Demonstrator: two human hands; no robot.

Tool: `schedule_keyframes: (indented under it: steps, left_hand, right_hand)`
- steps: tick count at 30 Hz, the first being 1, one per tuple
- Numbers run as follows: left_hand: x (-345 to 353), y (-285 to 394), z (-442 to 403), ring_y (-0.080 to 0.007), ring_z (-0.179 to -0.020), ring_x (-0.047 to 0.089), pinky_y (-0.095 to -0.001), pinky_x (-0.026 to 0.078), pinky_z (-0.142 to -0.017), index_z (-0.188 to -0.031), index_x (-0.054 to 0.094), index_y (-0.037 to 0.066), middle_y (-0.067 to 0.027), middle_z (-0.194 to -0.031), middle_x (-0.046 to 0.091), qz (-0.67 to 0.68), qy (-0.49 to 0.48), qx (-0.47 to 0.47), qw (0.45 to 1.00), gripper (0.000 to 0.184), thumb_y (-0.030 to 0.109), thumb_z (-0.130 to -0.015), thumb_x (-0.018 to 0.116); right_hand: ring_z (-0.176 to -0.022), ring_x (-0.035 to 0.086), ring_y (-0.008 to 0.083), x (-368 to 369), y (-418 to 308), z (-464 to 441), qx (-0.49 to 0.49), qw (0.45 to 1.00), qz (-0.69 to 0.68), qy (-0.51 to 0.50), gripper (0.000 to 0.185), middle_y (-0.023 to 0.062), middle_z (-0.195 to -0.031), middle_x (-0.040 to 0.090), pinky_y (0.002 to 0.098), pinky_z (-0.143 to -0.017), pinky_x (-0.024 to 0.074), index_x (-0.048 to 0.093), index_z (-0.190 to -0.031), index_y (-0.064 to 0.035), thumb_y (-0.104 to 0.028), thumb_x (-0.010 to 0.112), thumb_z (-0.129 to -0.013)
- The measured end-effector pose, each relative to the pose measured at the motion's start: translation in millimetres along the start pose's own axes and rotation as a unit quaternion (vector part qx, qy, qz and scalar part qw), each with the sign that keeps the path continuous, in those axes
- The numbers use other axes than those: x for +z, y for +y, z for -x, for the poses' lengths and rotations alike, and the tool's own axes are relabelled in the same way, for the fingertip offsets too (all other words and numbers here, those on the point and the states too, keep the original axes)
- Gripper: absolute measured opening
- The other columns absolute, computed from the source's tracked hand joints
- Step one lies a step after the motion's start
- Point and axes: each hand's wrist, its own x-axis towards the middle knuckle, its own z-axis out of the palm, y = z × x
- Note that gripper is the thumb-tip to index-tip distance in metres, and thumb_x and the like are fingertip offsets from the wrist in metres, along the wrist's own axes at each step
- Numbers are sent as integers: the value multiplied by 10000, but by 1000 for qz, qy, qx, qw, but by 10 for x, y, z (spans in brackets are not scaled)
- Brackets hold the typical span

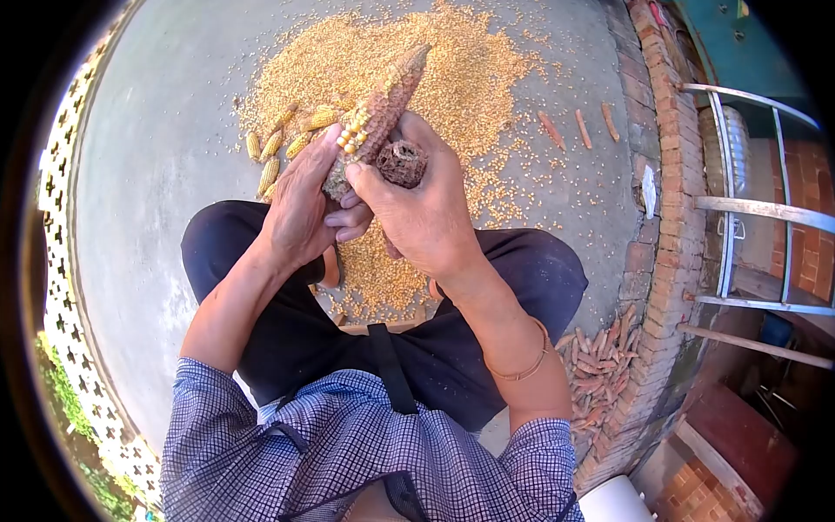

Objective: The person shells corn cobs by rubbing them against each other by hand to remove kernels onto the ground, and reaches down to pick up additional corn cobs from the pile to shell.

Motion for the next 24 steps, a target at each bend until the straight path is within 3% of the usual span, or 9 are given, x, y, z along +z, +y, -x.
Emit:
schedule_keyframes:
  steps: [4,7,9,13,16,18,22,24]
  left_hand:
    - [28,-13,2,-98,-480,324,-235,274,-448,-1129,492,75,-37,-683,442,-9,23,9,1000,369,417,-1041,386]
    - [-29,33,-35,-99,-484,323,-233,269,-454,-1126,493,73,-41,-700,453,35,-45,7,998,378,425,-1039,387]
    - [-25,29,-38,-98,-484,317,-232,270,-456,-1133,496,70,-37,-701,449,8,-38,18,999,385,427,-1038,387]
    - [-3,17,-20,-86,-509,337,-224,290,-458,-1164,491,56,-25,-705,437,-37,-17,36,999,408,427,-1044,368]
    - [24,4,-48,-74,-541,371,-213,313,-459,-1192,478,34,-24,-710,432,-179,13,90,980,447,436,-1047,346]
    - [54,3,-28,-70,-562,389,-205,319,-460,-1194,471,26,-21,-714,431,-203,21,104,973,464,446,-1045,340]
    - [50,-37,-34,-74,-541,380,-201,315,-457,-1204,461,25,-15,-703,426,-208,11,120,971,471,452,-1042,346]
    - [3,-12,-31,-76,-517,360,-207,306,-450,-1238,455,28,-12,-690,421,-177,5,96,979,484,456,-1041,346]
  right_hand:
    - [-761,631,70,63,-3,21,-42,998,18,34,278,43,-909,639,221,-663,519,560,-1119,33,-12,617,-850]
    - [-767,630,71,27,-14,-19,-58,998,-8,16,265,42,-921,642,222,-671,517,566,-1114,35,-18,617,-859]
    - [-768,629,71,6,-67,-15,-66,997,-34,-4,259,41,-926,645,222,-676,517,569,-1113,35,-28,620,-867]
    - [-652,604,53,25,-72,-1,-37,998,-46,6,237,29,-839,645,199,-521,478,586,-1091,28,-95,640,-896]
    - [-551,560,37,37,-63,-11,-35,999,-1,22,221,20,-779,633,195,-432,416,589,-1073,20,-110,640,-902]
    - [-497,530,29,43,-39,-15,-37,999,7,23,206,13,-749,624,196,-395,383,591,-1059,17,-107,638,-900]
    - [-567,567,38,29,-105,0,-34,997,61,21,206,18,-782,631,199,-461,433,598,-1069,19,-80,626,-890]
    - [-664,598,53,-9,-49,-31,-85,994,70,12,227,31,-843,647,205,-544,469,596,-1092,25,-64,616,-884]
